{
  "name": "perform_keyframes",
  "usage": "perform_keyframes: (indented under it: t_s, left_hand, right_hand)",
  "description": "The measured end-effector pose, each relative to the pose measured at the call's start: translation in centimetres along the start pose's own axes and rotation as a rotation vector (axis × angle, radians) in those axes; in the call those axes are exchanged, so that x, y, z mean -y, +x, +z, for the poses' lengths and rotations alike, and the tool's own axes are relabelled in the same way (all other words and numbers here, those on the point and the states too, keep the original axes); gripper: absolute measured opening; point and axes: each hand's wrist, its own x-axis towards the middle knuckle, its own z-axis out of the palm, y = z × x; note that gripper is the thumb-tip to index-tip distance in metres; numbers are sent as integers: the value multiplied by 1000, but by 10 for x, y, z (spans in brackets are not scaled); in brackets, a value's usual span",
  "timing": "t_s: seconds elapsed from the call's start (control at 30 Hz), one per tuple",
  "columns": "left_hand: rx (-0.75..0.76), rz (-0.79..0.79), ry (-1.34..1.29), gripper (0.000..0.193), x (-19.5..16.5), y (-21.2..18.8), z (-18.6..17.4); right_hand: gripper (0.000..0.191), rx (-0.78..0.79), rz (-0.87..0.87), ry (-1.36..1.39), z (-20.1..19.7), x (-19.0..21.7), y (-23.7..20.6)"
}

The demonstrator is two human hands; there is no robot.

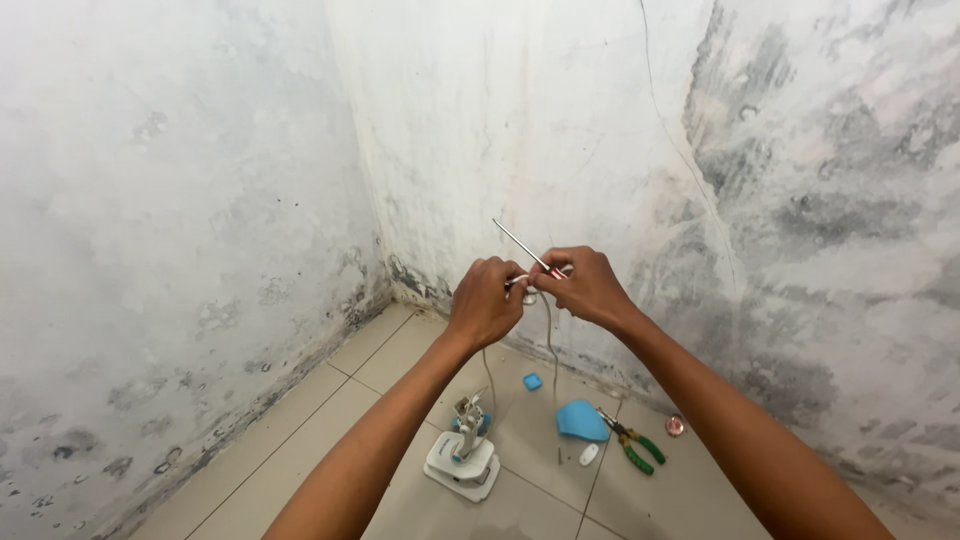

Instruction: The person sits on a tiled floor and services a small white electric appliance, using a screwdriver to unscrew and open its housing and manipulate the internal wiring and components. They handle the detached parts and continue working on the opened unit with the screwdriver throughout the clip.

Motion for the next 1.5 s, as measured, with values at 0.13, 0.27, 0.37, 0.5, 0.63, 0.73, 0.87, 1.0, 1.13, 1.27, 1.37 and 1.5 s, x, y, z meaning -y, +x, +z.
perform_keyframes:
  t_s: [0.13, 0.27, 0.37, 0.5, 0.63, 0.73, 0.87, 1.0, 1.13, 1.27, 1.37, 1.5]
  left_hand:
    - [1, 10, 16, 16, -2, 0, -5]
    - [3, 21, 24, 17, -6, 1, -5]
    - [-32, 94, 46, 12, -5, 3, -5]
    - [-21, 113, 1, 11, -5, 5, -4]
    - [-18, 87, 6, 13, -12, 8, -4]
    - [-13, 90, -3, 14, -16, 9, -4]
    - [-9, 76, -29, 12, -20, 9, -3]
    - [-62, 49, 26, 13, -25, 12, 4]
    - [-117, 30, 10, 14, -27, 19, 6]
    - [-115, -59, -82, 18, -27, 20, 8]
    - [-56, -202, -158, 21, -23, 23, 11]
    - [-65, -256, -184, 22, -14, 26, 15]
  right_hand:
    - [20, 17, -20, -72, -3, 1, 3]
    - [19, -74, -263, -191, 0, -6, 3]
    - [22, -132, -325, -297, 2, -9, 2]
    - [20, -85, -270, -117, 0, -9, 2]
    - [15, 17, 38, 130, -3, -11, 6]
    - [15, 34, -4, 164, -2, -17, 10]
    - [23, 76, 46, 213, -1, -30, 18]
    - [30, 74, -41, 308, 5, -45, 27]
    - [29, 70, -128, 414, 8, -56, 37]
    - [28, 94, -158, 465, 9, -63, 43]
    - [28, 92, -148, 475, 11, -66, 43]
    - [19, 93, -188, 488, 12, -58, 38]
